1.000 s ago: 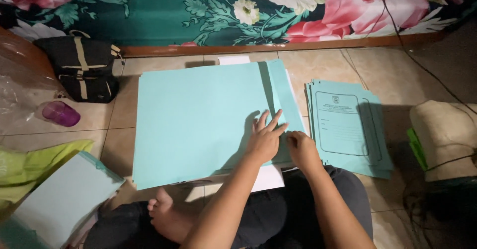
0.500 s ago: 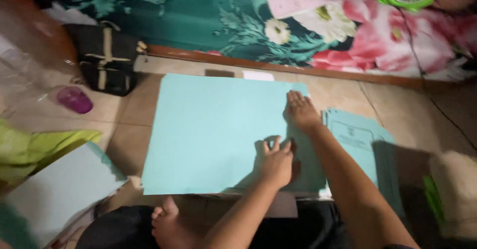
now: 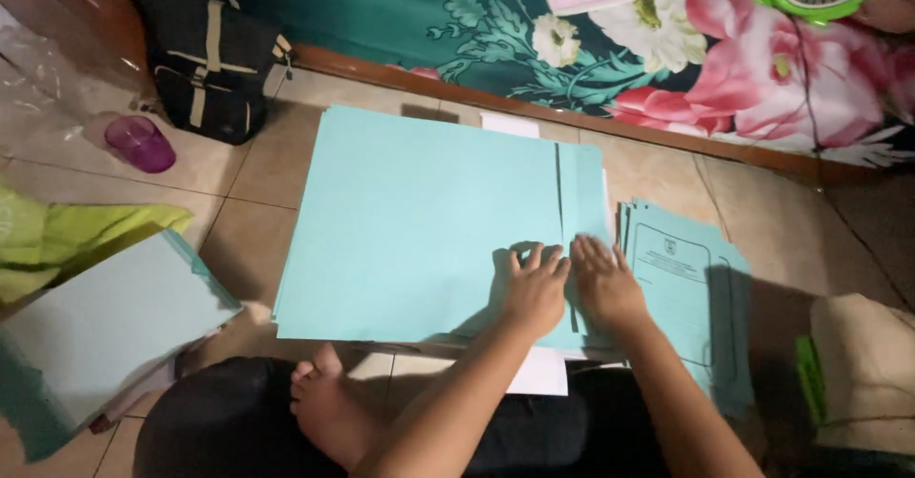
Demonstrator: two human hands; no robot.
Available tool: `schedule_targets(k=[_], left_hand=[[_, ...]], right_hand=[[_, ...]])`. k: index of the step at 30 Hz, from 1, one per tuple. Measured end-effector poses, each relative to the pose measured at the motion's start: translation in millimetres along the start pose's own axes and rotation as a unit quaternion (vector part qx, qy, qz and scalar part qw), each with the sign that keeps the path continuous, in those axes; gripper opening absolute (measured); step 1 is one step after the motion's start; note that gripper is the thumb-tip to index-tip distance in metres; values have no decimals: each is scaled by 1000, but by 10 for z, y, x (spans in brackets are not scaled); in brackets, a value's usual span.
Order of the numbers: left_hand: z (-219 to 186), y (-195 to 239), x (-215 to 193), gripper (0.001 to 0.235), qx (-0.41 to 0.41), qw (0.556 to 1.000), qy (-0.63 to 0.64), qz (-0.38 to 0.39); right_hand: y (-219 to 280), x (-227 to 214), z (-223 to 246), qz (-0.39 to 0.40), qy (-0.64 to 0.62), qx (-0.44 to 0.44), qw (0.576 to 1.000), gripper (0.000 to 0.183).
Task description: Folding the flaps of light blue document covers and stacking them neatly.
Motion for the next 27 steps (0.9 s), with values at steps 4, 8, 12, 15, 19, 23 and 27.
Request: schedule_targets(k=[4, 8, 12, 15, 19, 23, 27], left_hand=[[2, 33, -2, 50, -4, 999, 6, 34], [182, -177, 534, 53, -11, 1000, -13, 10], [276, -270, 755, 34, -3, 988, -78, -134], [193, -179, 457, 32, -23, 996, -40, -71], [128, -91, 187, 31, -41, 994, -1, -101], [104, -184, -273, 68, -163, 915, 356, -99], [63, -85, -932, 55, -189, 878, 423, -119]], right_hand=[[630, 93, 258, 11, 54, 6, 998, 67], [839, 782, 16, 90, 16, 198, 976, 35], [662, 586, -127, 3, -116, 263, 958, 29], [628, 870, -382, 29, -204, 312, 928, 36], [752, 480, -212, 2, -379, 395, 836, 43], [754, -1253, 394, -256, -364, 248, 861, 24], [978, -1695, 713, -383, -291, 117, 869, 28]])
Point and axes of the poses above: each hand's wrist, its own y-axis away from the middle knuckle, its own x-axis out of the palm, z = x × y, the point moved 10 cm from there along -y, towards the middle knuckle, and after that the axes turned 5 degrees about -y, right-handed, at the moved point
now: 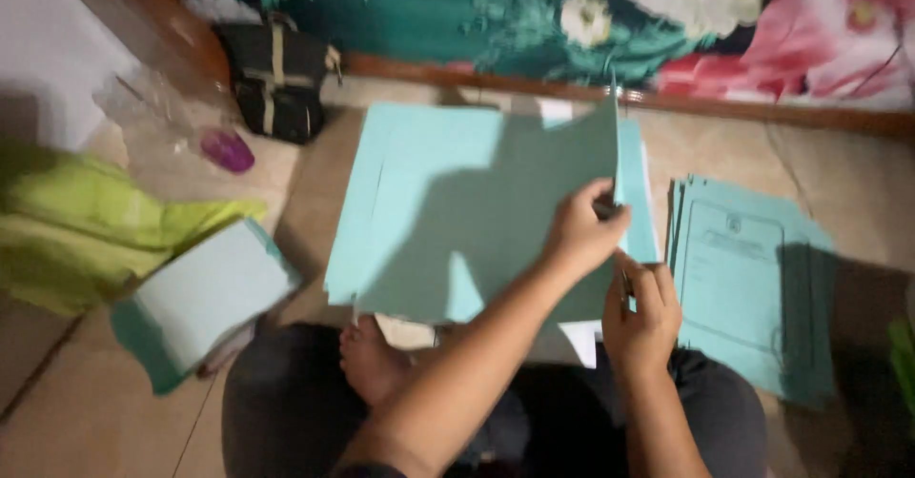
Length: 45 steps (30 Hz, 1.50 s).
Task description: Folding the flaps of light blue document covers and stacking them neatly.
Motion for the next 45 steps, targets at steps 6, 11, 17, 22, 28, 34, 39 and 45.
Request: schedule_targets(k=[6, 11, 17, 22, 28, 34, 39, 45], left_hand=[[-19, 252, -1548, 42, 19, 998, -27, -57], [1033, 423, -2578, 80, -134, 943, -290, -94], [1128, 448, -2281, 88, -37, 822, -565, -64], [1319, 453, -2014, 75, -57, 822, -565, 40], [1423, 516, -1988, 78, -56, 816, -573, 51], [1316, 457, -2028, 78, -91, 820, -557, 95], [1133, 619, -1971, 88, -66, 817, -555, 139], [1083, 1066, -1441, 101, 11, 800, -518, 302]], right_hand=[[78, 369, 483, 228, -214, -26, 949, 74], [338, 1058, 365, 367, -75, -10, 927, 59], [810, 1638, -27, 427, 46, -67, 900, 81], [269, 2129, -145, 536, 155, 38, 829, 78], [-507, 3177, -974, 437, 173, -47, 881, 67], [-377, 3099, -870, 473, 193, -17, 859, 71], [392, 2072, -105, 514, 121, 32, 849, 78], [482, 1432, -101, 477, -96, 189, 853, 72]])
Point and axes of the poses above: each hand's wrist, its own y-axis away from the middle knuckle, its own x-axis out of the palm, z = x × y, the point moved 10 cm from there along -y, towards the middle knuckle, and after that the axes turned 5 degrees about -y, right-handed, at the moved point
